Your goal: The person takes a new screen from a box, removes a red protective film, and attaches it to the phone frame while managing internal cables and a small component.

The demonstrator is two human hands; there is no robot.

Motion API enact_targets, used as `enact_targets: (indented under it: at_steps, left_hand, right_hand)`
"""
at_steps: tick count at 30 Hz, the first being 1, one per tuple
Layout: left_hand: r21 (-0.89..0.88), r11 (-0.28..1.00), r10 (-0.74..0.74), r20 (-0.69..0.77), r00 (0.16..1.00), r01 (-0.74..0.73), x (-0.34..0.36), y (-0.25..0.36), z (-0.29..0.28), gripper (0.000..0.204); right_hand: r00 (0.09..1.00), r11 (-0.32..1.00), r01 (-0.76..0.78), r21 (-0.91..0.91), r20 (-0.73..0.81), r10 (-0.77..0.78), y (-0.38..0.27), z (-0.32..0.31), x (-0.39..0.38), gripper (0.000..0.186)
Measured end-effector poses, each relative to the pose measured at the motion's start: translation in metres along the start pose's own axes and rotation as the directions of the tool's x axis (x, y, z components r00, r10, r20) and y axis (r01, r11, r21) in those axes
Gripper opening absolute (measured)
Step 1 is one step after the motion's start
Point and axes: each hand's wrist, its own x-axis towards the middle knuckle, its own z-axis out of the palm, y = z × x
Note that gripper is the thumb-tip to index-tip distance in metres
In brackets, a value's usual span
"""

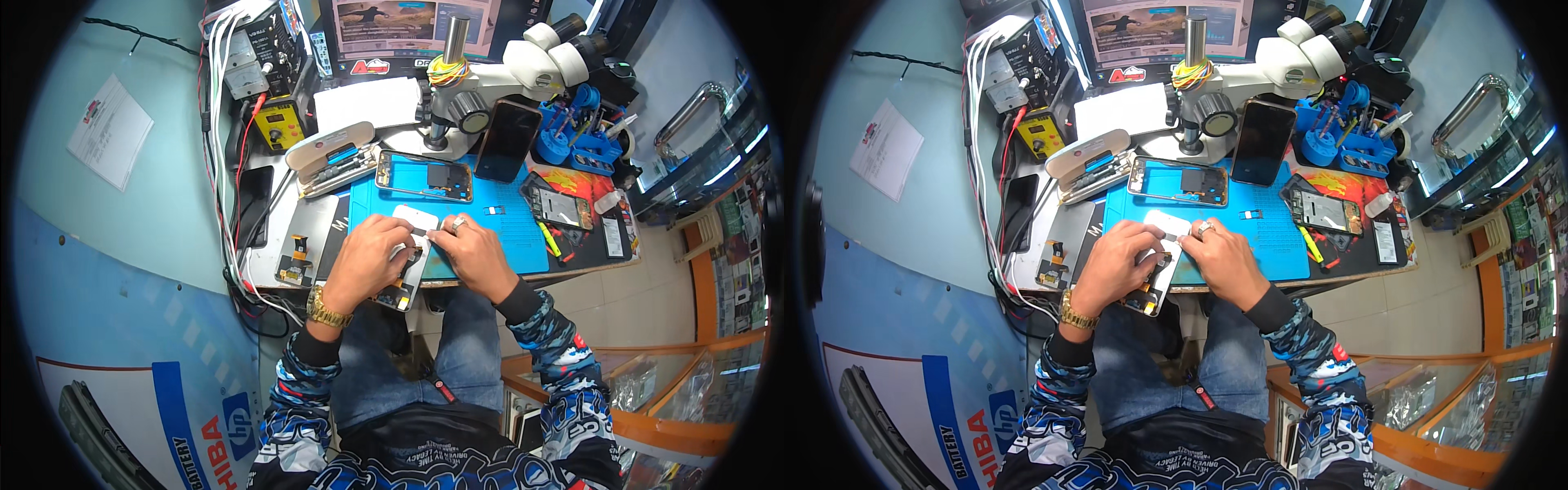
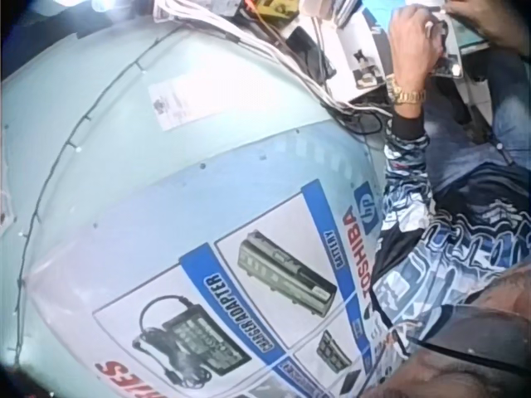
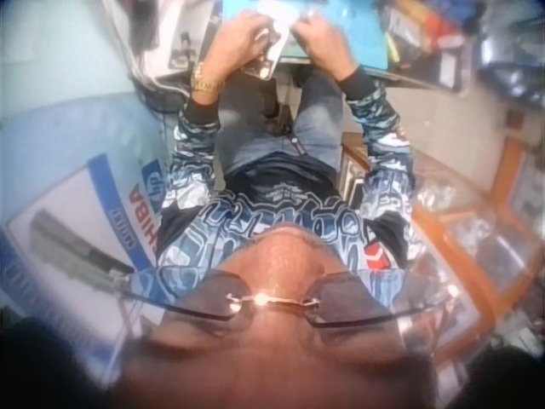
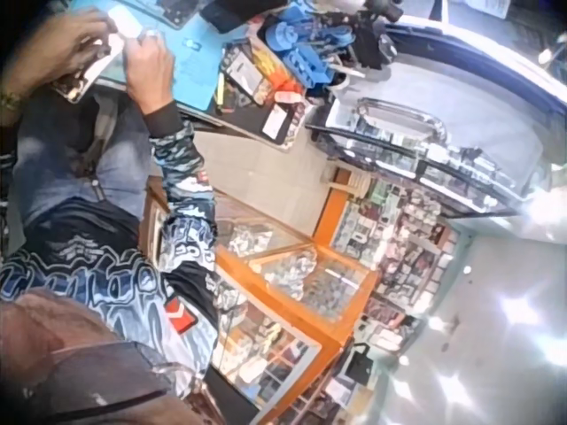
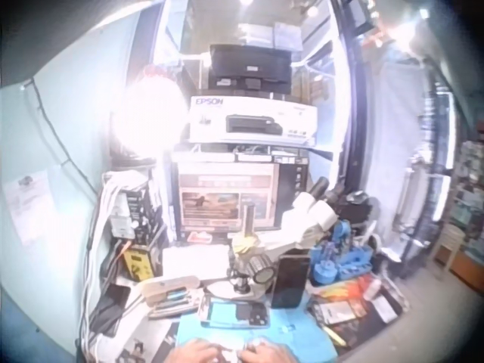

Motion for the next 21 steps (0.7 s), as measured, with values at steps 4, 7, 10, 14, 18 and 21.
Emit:
enact_targets:
  at_steps: [4, 7, 10, 14, 18, 21]
  left_hand:
    - [0.001, 1.0, -0.002, -0.015, 1.0, 0.002, -0.001, 0.001, -0.001, 0.009]
    - [-0.007, 1.0, -0.006, -0.016, 1.0, 0.006, -0.003, -0.002, 0.0, 0.009]
    - [-0.011, 1.0, -0.004, -0.018, 1.0, 0.004, -0.003, -0.002, -0.001, 0.009]
    - [-0.009, 1.0, 0.001, -0.016, 1.0, -0.001, -0.003, -0.002, -0.001, 0.009]
    - [-0.003, 1.0, -0.007, -0.008, 1.0, 0.007, -0.003, -0.001, -0.002, 0.009]
    - [-0.006, 1.0, -0.007, -0.012, 1.0, 0.007, -0.004, -0.002, -0.001, 0.009]
  right_hand:
    - [1.0, 0.999, 0.018, 0.028, -0.006, -0.018, 0.006, 0.0, 0.003, 0.021]
    - [0.999, 0.994, -0.014, 0.108, 0.05, 0.009, 0.011, -0.002, 0.01, 0.02]
    - [0.999, 0.988, -0.015, 0.155, 0.051, 0.007, 0.012, -0.003, 0.014, 0.022]
    - [0.995, 0.988, -0.037, 0.152, 0.101, 0.022, 0.013, -0.005, 0.016, 0.022]
    - [0.996, 0.996, -0.014, 0.083, 0.094, 0.006, 0.008, -0.005, 0.013, 0.025]
    - [0.998, 0.996, -0.015, 0.091, 0.065, 0.009, 0.003, -0.004, 0.01, 0.025]
